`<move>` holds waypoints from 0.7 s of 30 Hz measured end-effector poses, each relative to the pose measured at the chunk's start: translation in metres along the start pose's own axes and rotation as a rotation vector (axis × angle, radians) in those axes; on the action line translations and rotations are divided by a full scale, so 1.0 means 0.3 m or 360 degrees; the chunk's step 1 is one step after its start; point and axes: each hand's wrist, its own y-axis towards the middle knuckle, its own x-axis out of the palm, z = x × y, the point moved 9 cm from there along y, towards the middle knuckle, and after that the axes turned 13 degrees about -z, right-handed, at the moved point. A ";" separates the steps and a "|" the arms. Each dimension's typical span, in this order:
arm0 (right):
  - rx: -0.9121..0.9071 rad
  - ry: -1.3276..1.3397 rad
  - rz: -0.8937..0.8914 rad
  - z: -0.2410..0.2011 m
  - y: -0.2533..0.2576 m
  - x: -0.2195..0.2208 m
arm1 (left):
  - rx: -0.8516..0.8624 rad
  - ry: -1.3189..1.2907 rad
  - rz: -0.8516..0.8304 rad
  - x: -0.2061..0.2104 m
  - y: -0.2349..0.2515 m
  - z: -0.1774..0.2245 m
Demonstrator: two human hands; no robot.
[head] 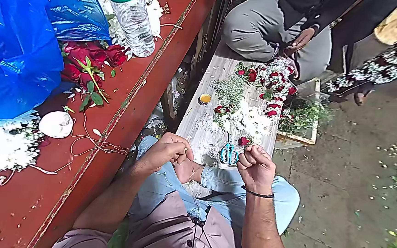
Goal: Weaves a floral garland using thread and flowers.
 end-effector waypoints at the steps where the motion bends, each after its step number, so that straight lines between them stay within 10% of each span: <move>1: 0.0002 -0.0003 -0.0002 0.001 -0.001 0.000 | 0.0013 0.0015 0.0017 -0.001 0.000 0.001; 8: 0.0009 -0.0128 0.0028 0.002 0.002 -0.016 | -0.0001 0.0347 -0.0067 0.012 0.003 0.002; 15: 0.0830 -0.1949 -0.0275 0.189 -0.052 -0.030 | 0.0141 0.0645 -0.0247 0.070 -0.009 0.049; 21: 0.0506 -0.0686 -0.1011 0.228 -0.063 0.394 | 0.0170 0.0314 -0.0398 0.106 0.013 0.015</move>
